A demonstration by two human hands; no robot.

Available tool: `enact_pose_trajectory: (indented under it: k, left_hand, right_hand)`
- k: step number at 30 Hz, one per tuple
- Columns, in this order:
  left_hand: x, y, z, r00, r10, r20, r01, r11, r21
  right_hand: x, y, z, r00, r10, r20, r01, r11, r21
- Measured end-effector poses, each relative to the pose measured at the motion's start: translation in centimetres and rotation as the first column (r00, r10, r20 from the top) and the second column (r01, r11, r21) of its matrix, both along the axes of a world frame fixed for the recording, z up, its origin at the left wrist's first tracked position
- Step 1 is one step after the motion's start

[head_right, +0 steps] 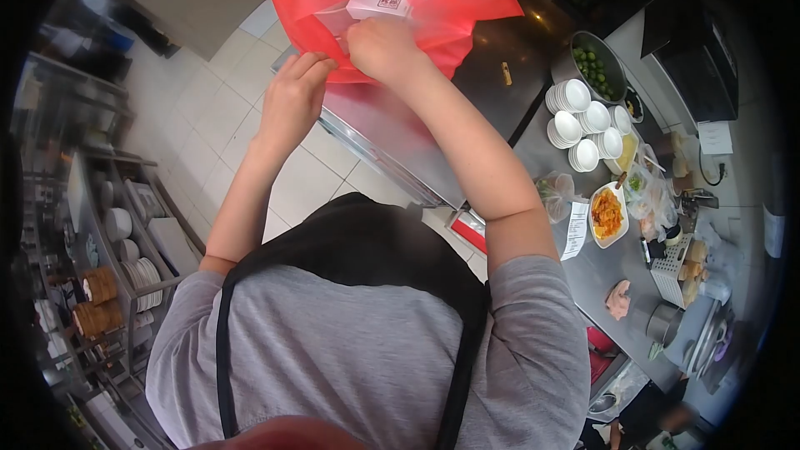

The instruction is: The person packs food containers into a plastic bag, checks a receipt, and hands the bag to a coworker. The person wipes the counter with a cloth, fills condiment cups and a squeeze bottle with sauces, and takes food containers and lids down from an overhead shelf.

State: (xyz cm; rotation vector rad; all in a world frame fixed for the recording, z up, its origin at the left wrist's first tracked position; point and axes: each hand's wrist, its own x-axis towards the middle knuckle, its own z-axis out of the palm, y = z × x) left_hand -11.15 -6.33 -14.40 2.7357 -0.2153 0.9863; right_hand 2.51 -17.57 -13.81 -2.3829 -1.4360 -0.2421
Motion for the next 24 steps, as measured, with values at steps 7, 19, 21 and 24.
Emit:
enact_pose_trajectory:
  k: [7,19,21,24]
  left_hand:
    - [0.4,-0.1,0.3,1.0,-0.022,0.016,0.023,0.999,-0.038]
    - [3.1,-0.8,5.5,0.991,-0.027,0.13,0.035,0.997,-0.065]
    - [3.6,-0.8,5.2,0.998,0.0,0.07,0.004,0.998,-0.068]
    - [4.2,0.2,5.3,0.999,0.018,-0.04,-0.019,1.0,-0.018]
  right_hand:
    - [0.4,-0.3,0.2,0.997,-0.044,-0.055,0.046,0.998,0.031]
    - [-0.6,-6.3,7.2,0.968,0.01,-0.252,-0.038,0.994,-0.105]
    - [0.4,-6.4,6.8,0.99,-0.016,-0.138,-0.026,0.954,-0.299]
    - [-0.1,-5.7,7.1,0.997,-0.06,-0.054,0.027,0.878,-0.477]
